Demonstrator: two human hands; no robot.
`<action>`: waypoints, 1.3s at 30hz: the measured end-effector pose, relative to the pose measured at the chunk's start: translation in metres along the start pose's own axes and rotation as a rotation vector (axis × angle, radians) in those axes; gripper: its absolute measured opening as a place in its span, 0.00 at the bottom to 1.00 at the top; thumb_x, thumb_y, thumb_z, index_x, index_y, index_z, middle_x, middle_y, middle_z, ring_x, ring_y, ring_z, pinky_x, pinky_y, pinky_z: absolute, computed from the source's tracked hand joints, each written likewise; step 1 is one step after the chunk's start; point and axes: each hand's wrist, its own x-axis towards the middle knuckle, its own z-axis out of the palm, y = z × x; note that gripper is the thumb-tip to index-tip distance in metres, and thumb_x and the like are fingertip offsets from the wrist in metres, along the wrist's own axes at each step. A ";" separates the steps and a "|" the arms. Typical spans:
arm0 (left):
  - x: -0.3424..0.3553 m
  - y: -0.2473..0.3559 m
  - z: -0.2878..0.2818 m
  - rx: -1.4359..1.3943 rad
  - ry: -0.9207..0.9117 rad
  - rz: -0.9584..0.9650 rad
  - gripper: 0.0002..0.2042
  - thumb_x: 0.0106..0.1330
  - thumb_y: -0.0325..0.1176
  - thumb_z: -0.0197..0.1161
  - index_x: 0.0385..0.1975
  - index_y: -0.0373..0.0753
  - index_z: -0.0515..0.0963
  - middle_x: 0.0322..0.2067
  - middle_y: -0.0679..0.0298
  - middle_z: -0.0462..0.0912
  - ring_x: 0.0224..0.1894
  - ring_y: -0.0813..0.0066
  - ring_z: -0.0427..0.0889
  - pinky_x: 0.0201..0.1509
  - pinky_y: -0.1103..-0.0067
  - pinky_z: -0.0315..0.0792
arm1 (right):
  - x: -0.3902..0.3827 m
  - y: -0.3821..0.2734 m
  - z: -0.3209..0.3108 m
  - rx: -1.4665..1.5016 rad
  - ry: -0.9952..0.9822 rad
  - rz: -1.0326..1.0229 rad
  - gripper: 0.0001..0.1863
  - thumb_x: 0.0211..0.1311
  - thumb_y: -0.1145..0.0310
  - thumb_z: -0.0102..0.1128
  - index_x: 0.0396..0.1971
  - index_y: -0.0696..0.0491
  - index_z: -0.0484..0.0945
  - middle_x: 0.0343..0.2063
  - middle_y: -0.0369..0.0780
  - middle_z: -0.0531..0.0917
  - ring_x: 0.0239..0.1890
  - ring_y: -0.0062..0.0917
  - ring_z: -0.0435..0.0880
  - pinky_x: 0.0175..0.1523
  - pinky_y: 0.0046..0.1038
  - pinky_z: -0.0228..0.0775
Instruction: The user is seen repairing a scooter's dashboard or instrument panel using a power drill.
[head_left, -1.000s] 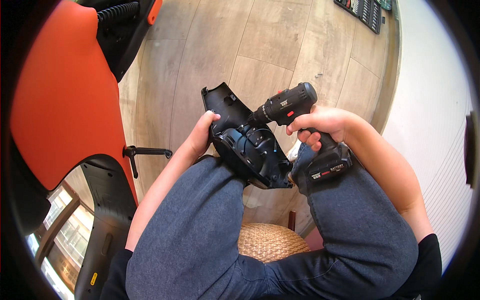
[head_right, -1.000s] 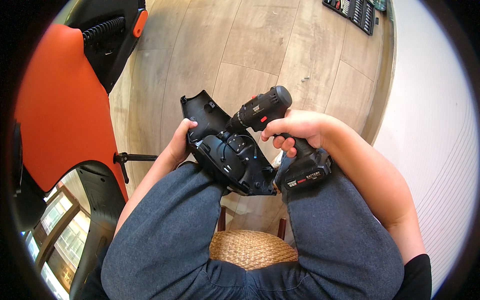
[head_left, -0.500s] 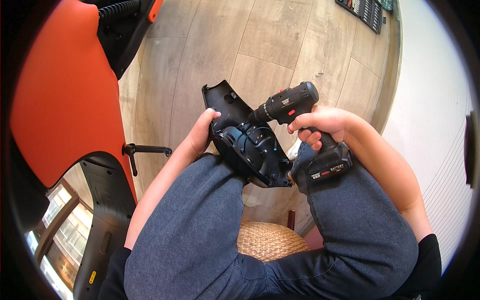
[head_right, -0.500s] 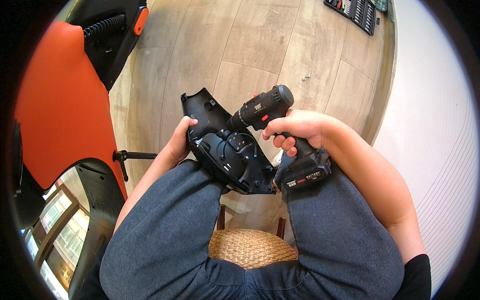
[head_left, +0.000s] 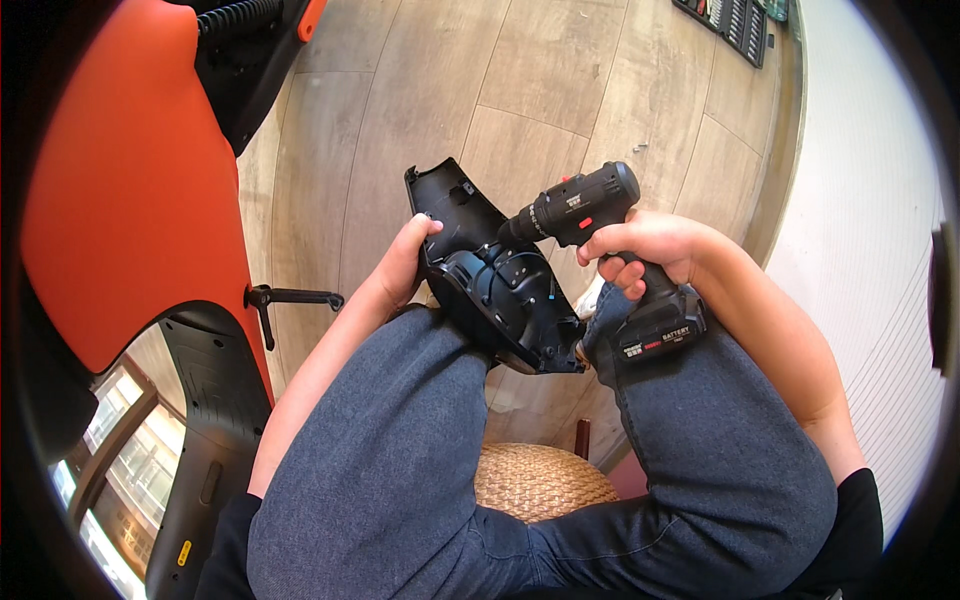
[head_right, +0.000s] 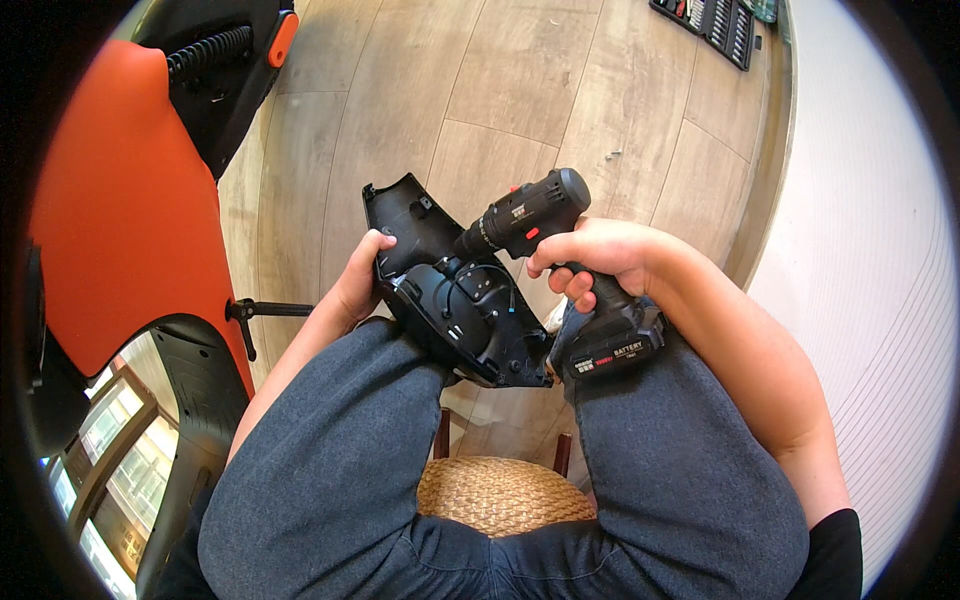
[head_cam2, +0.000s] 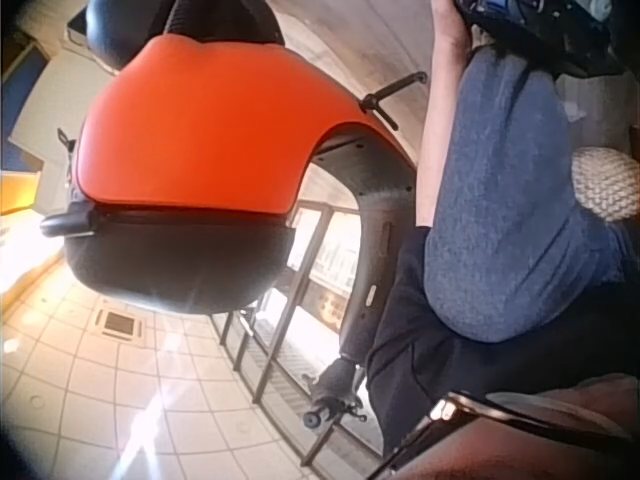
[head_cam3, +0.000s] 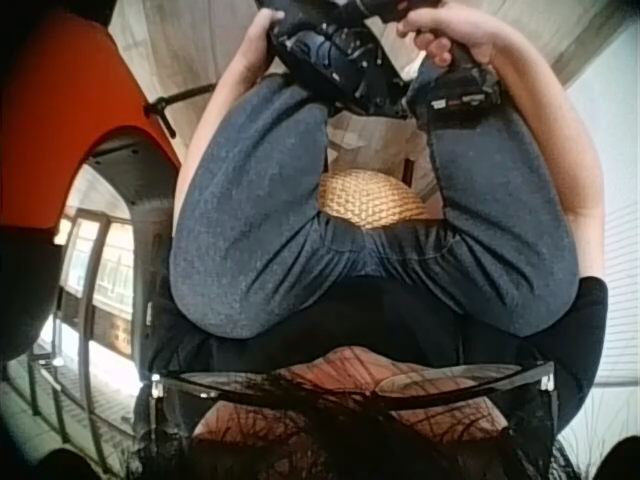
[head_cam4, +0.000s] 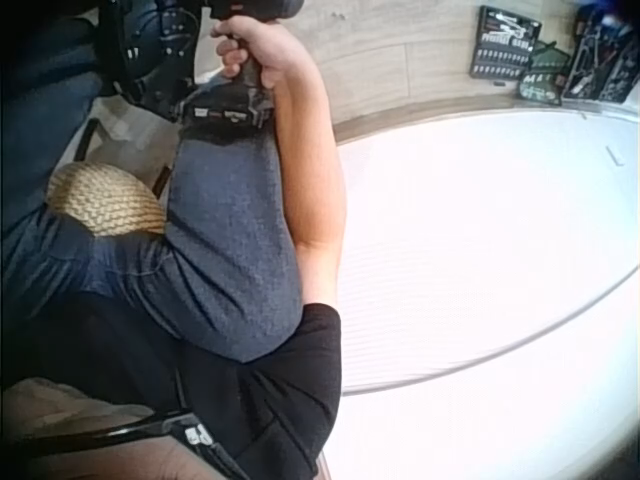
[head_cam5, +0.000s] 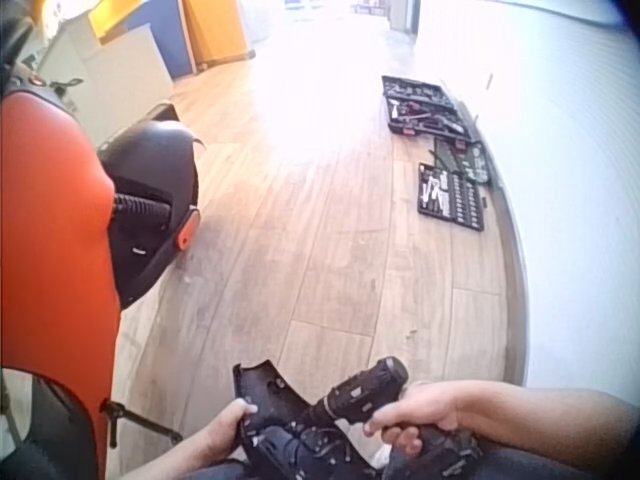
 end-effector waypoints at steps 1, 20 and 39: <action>0.000 0.000 0.000 0.000 0.001 0.000 0.23 0.65 0.47 0.50 0.47 0.33 0.80 0.43 0.58 0.86 0.46 0.68 0.83 0.57 0.73 0.73 | 0.000 0.000 0.000 0.000 -0.001 0.000 0.11 0.60 0.70 0.65 0.39 0.56 0.76 0.19 0.31 0.72 0.15 0.08 0.65 0.19 0.19 0.64; -0.001 0.003 0.001 0.008 0.016 -0.013 0.23 0.65 0.47 0.51 0.47 0.34 0.79 0.43 0.59 0.86 0.46 0.68 0.83 0.56 0.73 0.73 | 0.001 0.000 -0.001 -0.008 -0.007 0.002 0.11 0.61 0.69 0.64 0.40 0.56 0.75 0.19 0.31 0.72 0.15 0.08 0.65 0.20 0.19 0.64; 0.002 0.003 0.000 0.003 0.009 -0.024 0.23 0.66 0.48 0.51 0.48 0.34 0.79 0.44 0.59 0.86 0.47 0.69 0.82 0.57 0.73 0.72 | 0.003 0.003 -0.004 0.021 -0.018 -0.009 0.10 0.62 0.70 0.64 0.39 0.57 0.75 0.19 0.31 0.72 0.14 0.08 0.66 0.19 0.18 0.64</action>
